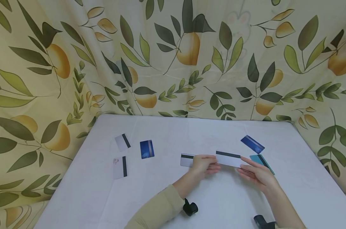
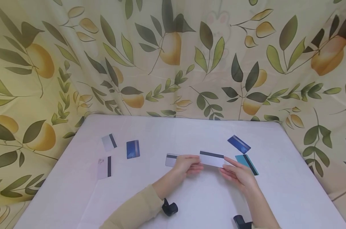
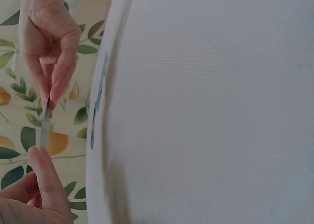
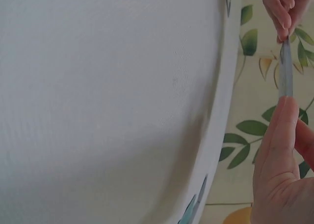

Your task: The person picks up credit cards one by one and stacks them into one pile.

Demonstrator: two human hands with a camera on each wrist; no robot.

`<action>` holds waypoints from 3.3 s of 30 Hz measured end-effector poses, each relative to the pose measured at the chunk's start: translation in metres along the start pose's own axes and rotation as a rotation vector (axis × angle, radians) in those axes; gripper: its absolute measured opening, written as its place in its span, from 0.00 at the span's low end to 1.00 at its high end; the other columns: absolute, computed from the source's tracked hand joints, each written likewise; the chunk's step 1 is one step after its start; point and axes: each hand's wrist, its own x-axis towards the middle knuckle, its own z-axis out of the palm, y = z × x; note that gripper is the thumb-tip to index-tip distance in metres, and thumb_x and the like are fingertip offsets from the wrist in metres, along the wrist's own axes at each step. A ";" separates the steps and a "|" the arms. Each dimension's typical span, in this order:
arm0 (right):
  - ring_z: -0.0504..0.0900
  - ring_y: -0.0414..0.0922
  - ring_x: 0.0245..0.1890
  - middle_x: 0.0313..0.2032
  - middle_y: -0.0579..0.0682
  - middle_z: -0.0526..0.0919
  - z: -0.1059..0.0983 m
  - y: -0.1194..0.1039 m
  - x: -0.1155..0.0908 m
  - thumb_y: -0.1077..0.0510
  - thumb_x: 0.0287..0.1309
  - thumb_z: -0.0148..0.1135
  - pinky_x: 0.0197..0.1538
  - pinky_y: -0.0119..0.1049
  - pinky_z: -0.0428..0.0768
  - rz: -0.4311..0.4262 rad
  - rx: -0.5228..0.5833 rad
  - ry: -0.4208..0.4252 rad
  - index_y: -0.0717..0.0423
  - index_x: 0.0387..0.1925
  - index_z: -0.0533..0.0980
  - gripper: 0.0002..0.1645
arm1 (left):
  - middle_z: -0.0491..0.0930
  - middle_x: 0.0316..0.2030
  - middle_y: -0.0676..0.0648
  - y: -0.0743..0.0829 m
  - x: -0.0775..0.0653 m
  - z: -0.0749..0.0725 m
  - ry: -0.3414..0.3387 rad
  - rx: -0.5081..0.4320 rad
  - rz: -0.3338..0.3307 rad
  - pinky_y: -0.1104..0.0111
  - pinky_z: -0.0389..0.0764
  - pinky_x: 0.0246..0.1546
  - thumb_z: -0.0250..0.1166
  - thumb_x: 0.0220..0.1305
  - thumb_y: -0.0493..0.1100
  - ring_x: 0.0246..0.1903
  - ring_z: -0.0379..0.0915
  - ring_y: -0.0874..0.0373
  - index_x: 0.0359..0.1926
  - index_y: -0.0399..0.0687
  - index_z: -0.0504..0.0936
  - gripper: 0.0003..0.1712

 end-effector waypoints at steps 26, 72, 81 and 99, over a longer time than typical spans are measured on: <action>0.84 0.42 0.37 0.33 0.44 0.83 0.043 0.014 0.017 0.62 0.62 0.54 0.44 0.34 0.81 -0.003 -0.126 0.027 0.59 0.68 0.52 0.36 | 0.83 0.31 0.38 0.008 -0.002 -0.045 0.011 -0.001 0.027 0.62 0.83 0.30 0.62 0.55 0.31 0.26 0.82 0.52 0.43 0.32 0.79 0.13; 0.84 0.44 0.29 0.30 0.51 0.84 0.103 0.043 0.040 0.65 0.57 0.57 0.35 0.35 0.83 0.073 -0.215 0.093 0.62 0.62 0.64 0.30 | 0.83 0.32 0.37 0.021 -0.005 -0.113 0.091 0.108 -0.049 0.64 0.83 0.29 0.62 0.57 0.34 0.27 0.82 0.52 0.47 0.35 0.78 0.15; 0.84 0.43 0.26 0.28 0.50 0.84 0.108 0.045 0.044 0.65 0.57 0.57 0.32 0.33 0.83 0.072 -0.291 0.109 0.63 0.60 0.66 0.28 | 0.83 0.31 0.38 0.019 -0.001 -0.118 0.094 0.139 -0.066 0.66 0.83 0.26 0.62 0.57 0.33 0.24 0.82 0.56 0.46 0.34 0.78 0.15; 0.81 0.39 0.19 0.28 0.49 0.84 0.107 0.048 0.050 0.62 0.58 0.57 0.26 0.28 0.81 0.093 -0.384 0.112 0.62 0.60 0.67 0.27 | 0.83 0.28 0.40 0.019 -0.002 -0.116 0.121 0.177 -0.045 0.68 0.83 0.24 0.61 0.57 0.33 0.22 0.81 0.56 0.47 0.34 0.78 0.15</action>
